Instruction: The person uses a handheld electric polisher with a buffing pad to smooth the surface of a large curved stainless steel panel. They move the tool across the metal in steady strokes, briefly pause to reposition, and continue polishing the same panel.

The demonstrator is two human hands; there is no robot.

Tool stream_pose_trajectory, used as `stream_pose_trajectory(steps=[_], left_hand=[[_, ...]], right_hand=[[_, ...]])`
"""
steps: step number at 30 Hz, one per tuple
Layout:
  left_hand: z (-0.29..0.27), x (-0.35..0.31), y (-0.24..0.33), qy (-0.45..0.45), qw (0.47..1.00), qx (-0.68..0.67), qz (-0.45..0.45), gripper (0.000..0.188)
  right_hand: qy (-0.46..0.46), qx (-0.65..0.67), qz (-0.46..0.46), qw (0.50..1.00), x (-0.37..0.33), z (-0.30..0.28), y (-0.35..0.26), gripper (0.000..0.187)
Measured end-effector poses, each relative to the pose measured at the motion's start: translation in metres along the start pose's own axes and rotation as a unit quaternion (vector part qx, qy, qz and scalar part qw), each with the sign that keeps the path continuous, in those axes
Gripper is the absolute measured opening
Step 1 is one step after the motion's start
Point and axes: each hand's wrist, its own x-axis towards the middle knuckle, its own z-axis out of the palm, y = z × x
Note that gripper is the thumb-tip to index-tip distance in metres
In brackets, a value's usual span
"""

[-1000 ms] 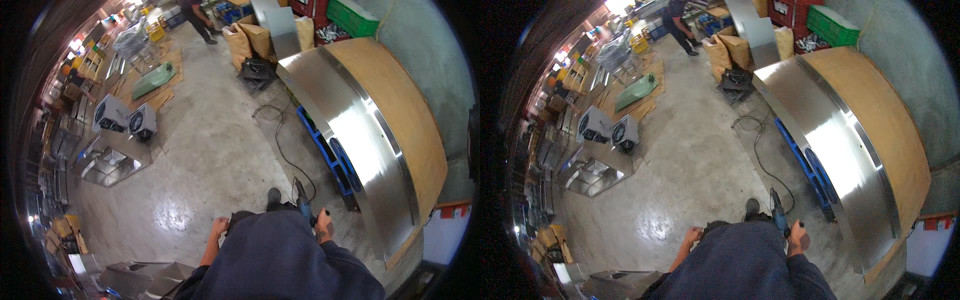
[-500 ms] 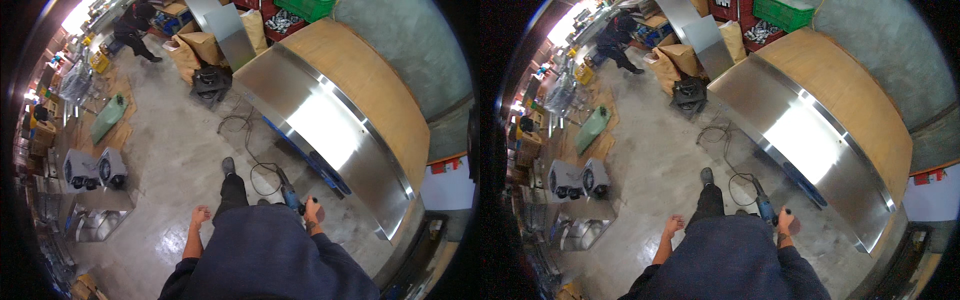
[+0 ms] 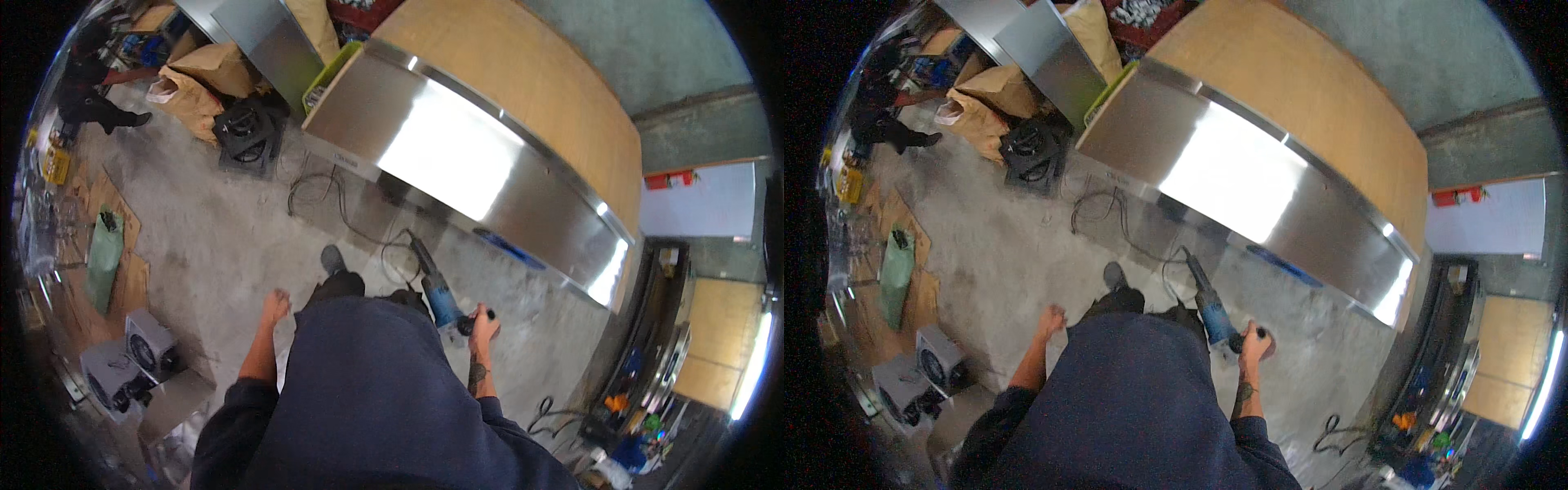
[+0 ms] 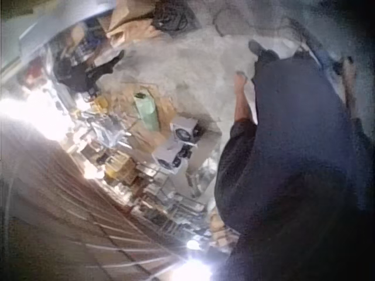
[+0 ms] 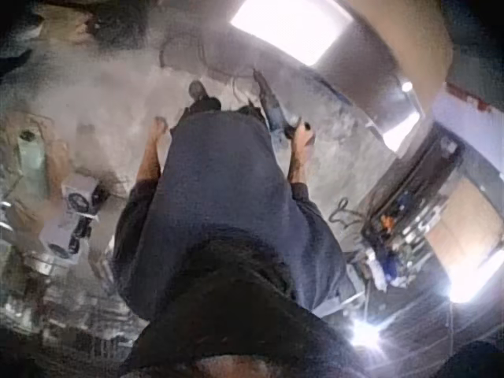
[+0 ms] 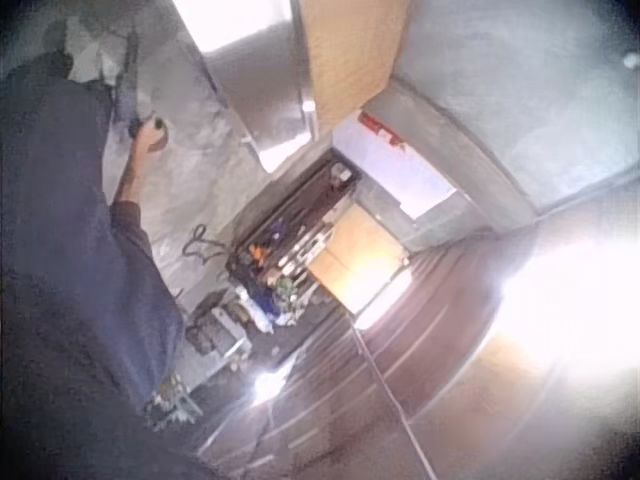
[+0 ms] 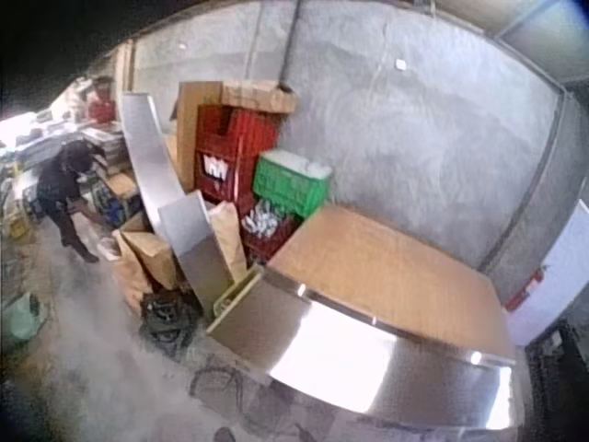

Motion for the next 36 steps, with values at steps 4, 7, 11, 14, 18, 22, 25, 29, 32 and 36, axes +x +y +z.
stream_pose_trajectory(steps=[4, 7, 11, 14, 18, 22, 25, 29, 32, 36], left_hand=[[0.004, 0.069, 0.084, -0.032, 0.951, 0.229, 0.204, 0.049], [0.059, 0.082, 0.168, -0.095, 0.962, 0.127, 0.224, 0.089], [0.130, 0.072, 0.254, -0.134, 0.927, 0.172, 0.304, 0.101], [0.175, 0.104, 0.232, -0.203, 0.914, 0.181, 0.302, 0.099], [0.213, 0.063, 0.252, -0.063, 0.965, 0.058, 0.246, 0.087], [0.189, 0.006, 0.314, -0.050, 0.960, 0.255, 0.107, 0.075], [0.183, 0.025, 0.286, 0.216, 0.933, 0.228, 0.176, 0.065], [0.121, 0.047, 0.259, 0.327, 0.868, 0.101, 0.361, 0.052], [0.076, 0.029, 0.244, 0.265, 0.921, -0.213, 0.193, 0.037], [0.007, -0.067, 0.160, 0.240, 0.821, 0.245, 0.456, 0.031]], right_hand=[[-0.011, 0.116, -0.024, 0.993, -0.053, 0.006, -0.062, 0.027], [0.024, 0.135, -0.005, 0.991, -0.090, -0.015, -0.104, 0.028], [0.059, 0.177, -0.023, 0.982, -0.124, -0.051, -0.149, 0.031], [0.069, 0.223, -0.012, 0.972, -0.136, -0.076, -0.172, 0.034], [0.081, 0.201, -0.041, 0.975, -0.138, -0.117, -0.160, 0.028], [0.111, 0.156, -0.074, 0.979, -0.149, -0.158, -0.162, 0.028], [0.098, 0.206, -0.077, 0.971, -0.148, -0.194, -0.173, 0.029], [0.069, 0.259, -0.070, 0.961, -0.145, -0.249, -0.180, 0.027], [0.045, 0.251, -0.088, 0.963, -0.143, -0.276, -0.174, 0.028], [0.038, 0.248, -0.112, 0.961, -0.135, -0.299, -0.155, 0.030]])
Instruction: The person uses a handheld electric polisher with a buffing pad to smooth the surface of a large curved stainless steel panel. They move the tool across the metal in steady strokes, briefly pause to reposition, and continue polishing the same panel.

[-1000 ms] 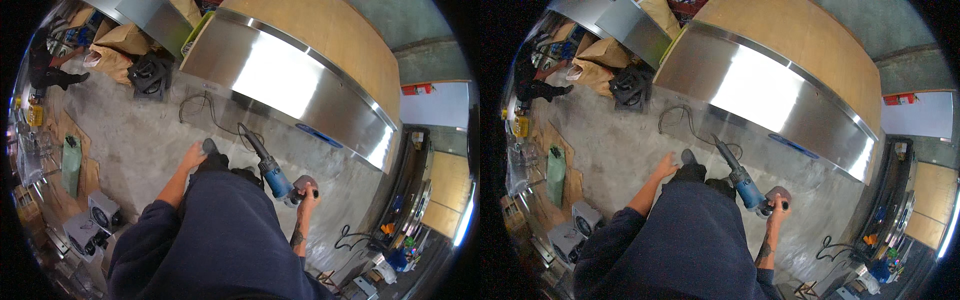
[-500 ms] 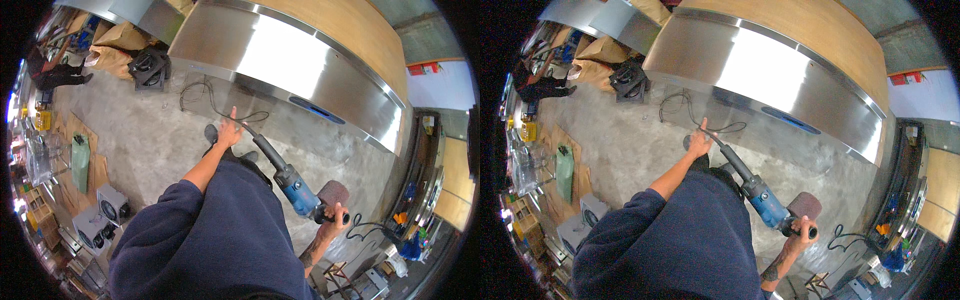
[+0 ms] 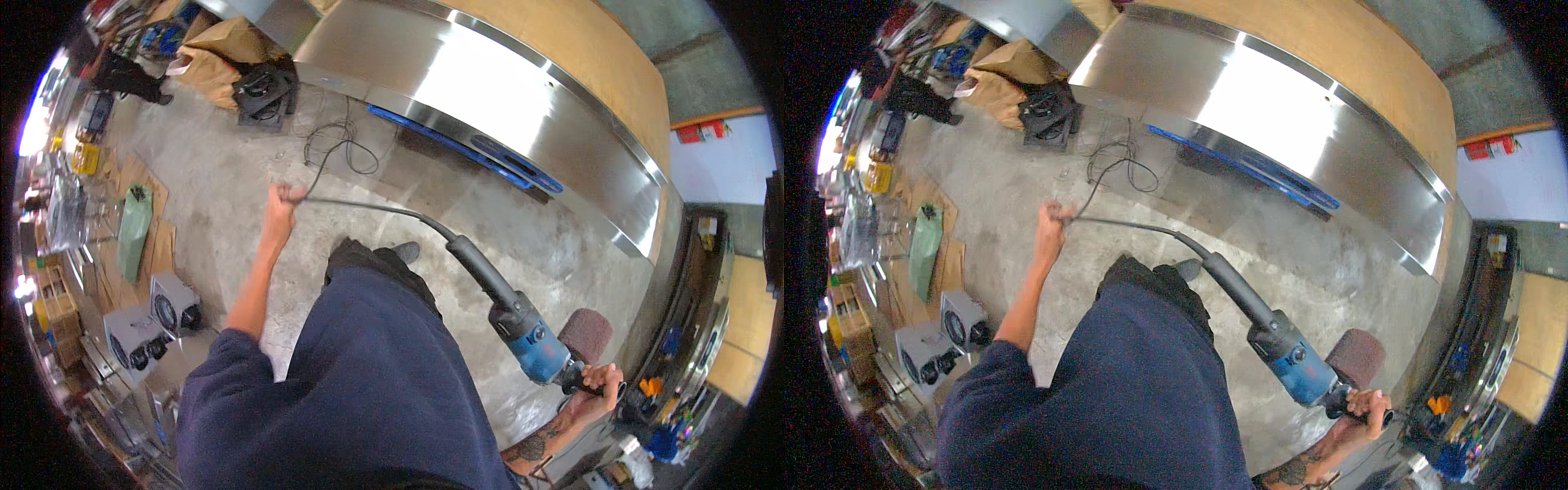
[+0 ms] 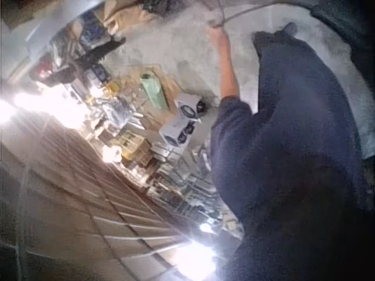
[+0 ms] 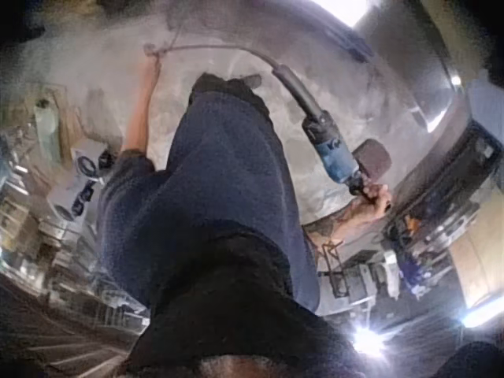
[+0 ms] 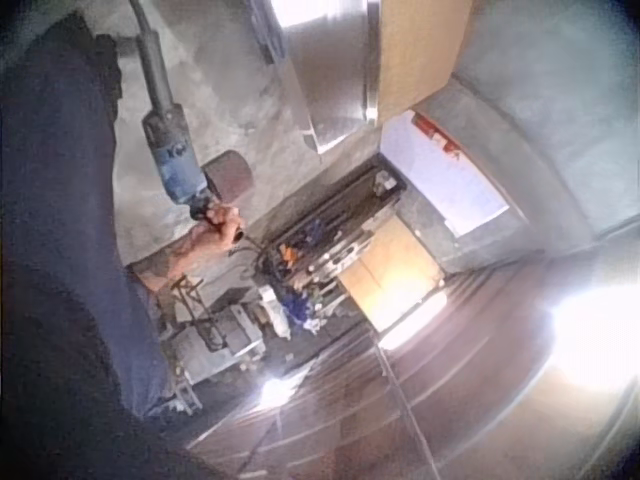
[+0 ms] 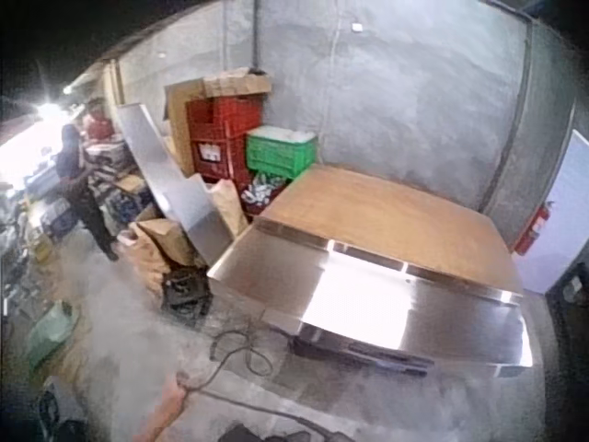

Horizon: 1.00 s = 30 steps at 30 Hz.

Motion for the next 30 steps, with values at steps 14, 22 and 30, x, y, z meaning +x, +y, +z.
stream_pose_trajectory(steps=[14, 22, 30], left_hand=[[-0.272, -0.261, -0.039, 0.333, 0.883, 0.208, -0.259, 0.031], [-0.344, -0.364, -0.006, 0.322, 0.785, -0.081, -0.522, 0.061], [-0.340, -0.220, 0.100, 0.174, 0.941, 0.237, -0.165, 0.021]], right_hand=[[-0.101, 0.064, 0.031, 0.992, -0.033, -0.060, 0.056, 0.035], [-0.140, -0.012, -0.027, 0.990, -0.049, -0.150, 0.047, 0.028], [-0.087, -0.001, -0.020, 0.996, -0.041, -0.235, 0.053, 0.033]])
